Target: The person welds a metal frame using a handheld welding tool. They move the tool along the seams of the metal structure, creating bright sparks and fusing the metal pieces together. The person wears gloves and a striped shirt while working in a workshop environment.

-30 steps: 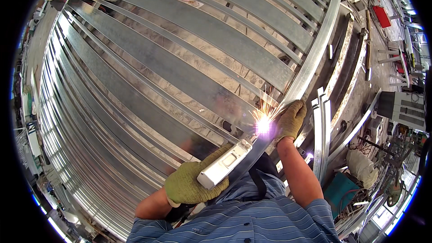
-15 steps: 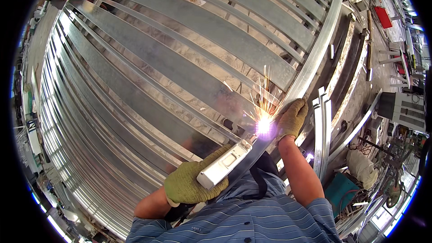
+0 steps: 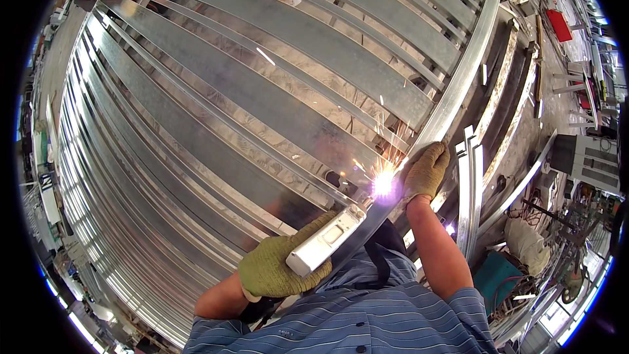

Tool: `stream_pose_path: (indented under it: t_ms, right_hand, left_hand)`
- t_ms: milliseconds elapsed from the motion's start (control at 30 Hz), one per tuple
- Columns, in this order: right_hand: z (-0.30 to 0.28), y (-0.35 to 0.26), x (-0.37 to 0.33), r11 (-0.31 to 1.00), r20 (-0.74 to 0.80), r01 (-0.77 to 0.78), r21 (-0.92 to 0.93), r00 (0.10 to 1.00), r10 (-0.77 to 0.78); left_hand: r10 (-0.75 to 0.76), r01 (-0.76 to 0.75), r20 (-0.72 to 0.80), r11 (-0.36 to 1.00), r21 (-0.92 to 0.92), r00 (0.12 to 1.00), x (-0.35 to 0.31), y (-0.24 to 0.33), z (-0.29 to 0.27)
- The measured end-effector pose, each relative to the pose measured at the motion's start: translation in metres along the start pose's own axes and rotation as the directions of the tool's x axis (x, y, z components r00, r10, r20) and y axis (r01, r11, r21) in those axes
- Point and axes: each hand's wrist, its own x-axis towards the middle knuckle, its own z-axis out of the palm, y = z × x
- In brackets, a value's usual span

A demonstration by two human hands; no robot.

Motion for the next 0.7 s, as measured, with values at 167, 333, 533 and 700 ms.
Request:
stream_pose_path:
  t_ms: [167,333,533,700]
  right_hand:
    - [0.0,0.007,0.004,0.993,0.044,-0.097,0.07,0.995,0.094]
    - [0.001,0.018,0.009,0.999,-0.004,-0.006,0.033,1.0,0.006]
    - [0.0,0.006,0.002,0.987,-0.012,0.116,-0.113,0.993,-0.118]
    - [0.002,0.027,0.013,0.992,-0.058,0.121,-0.047,0.991,-0.124]
  left_hand:
    - [-0.007,0.007,-0.003,0.999,-0.038,1.0,-0.003,-0.004,0.002]
    - [0.017,-0.017,-0.011,1.0,-0.011,1.0,-0.004,-0.005,0.002]
    - [0.044,-0.047,-0.047,0.998,-0.045,0.998,-0.009,-0.008,0.005]
    - [0.014,-0.015,-0.02,0.997,-0.073,1.0,-0.009,-0.009,0.005]
